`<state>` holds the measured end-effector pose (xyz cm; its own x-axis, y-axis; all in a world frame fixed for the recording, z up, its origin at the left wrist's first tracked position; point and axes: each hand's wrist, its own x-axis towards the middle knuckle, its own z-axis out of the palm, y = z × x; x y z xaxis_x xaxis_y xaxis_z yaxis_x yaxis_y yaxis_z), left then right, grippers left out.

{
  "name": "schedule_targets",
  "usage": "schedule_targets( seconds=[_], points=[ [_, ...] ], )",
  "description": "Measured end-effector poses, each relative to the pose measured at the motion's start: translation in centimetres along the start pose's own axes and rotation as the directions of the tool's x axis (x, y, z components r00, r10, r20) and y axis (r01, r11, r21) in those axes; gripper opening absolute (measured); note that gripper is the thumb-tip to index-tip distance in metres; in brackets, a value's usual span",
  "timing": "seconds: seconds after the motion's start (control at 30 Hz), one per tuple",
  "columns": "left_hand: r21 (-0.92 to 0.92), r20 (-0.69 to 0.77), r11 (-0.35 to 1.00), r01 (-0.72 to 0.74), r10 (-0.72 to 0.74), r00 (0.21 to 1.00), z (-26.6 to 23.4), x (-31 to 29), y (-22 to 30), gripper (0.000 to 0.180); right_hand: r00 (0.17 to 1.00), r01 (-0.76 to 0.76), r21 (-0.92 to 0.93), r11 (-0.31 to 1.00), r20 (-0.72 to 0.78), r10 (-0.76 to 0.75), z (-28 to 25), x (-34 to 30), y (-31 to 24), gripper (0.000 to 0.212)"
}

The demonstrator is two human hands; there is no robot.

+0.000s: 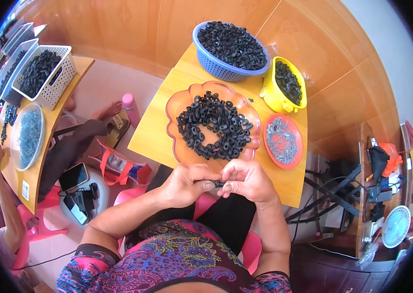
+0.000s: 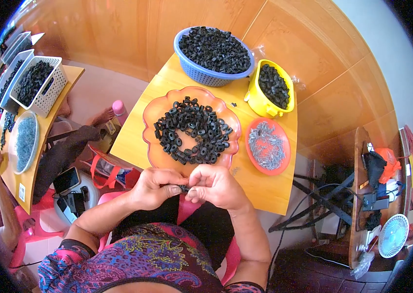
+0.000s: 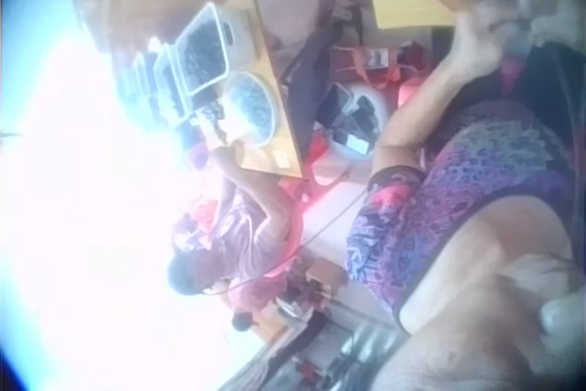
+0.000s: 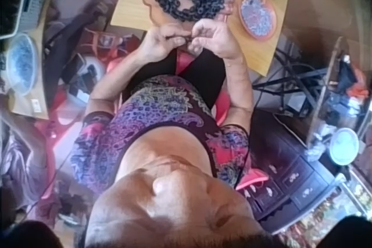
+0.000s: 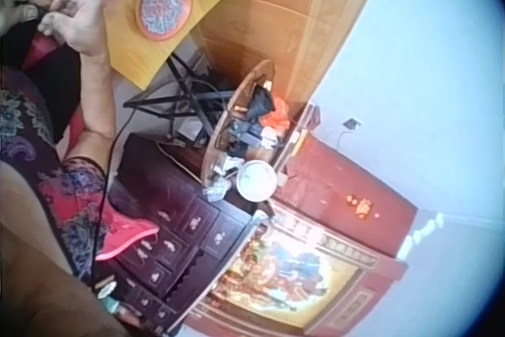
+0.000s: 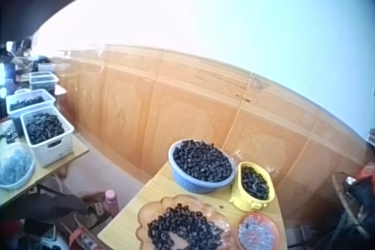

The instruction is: The person assembles small components by picking up metal pins and black plastic pieces from dishes and inserting the pins into the plastic pieces by hand.

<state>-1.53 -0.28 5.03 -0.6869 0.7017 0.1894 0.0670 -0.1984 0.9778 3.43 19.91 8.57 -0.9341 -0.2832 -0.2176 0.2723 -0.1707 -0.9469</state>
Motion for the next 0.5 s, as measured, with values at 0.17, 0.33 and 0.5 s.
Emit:
schedule_targets(
  seconds=[0.17, 0.33, 0.5],
  points=[
    [0.060, -0.007, 0.993, -0.104, 0.105, 0.994, 0.5, -0.2, -0.9, 0.017, 0.995, -0.090, 0.011, 0.996, 0.039, 0.090, -0.4, -0.2, 0.9, 0.014],
    [0.238, -0.017, 0.949, -0.205, 0.215, 0.976, 0.6, 0.0, -1.4, 0.022, 0.997, -0.080, -0.058, 0.995, 0.009, 0.081, -0.4, 0.0, 1.2, 0.010],
    [0.247, -0.034, 0.950, -0.192, 0.206, 0.978, 0.8, -0.2, -1.7, 0.019, 0.997, -0.073, -0.075, 0.994, 0.034, 0.076, -0.5, 0.2, 1.1, 0.007]
  ],
)
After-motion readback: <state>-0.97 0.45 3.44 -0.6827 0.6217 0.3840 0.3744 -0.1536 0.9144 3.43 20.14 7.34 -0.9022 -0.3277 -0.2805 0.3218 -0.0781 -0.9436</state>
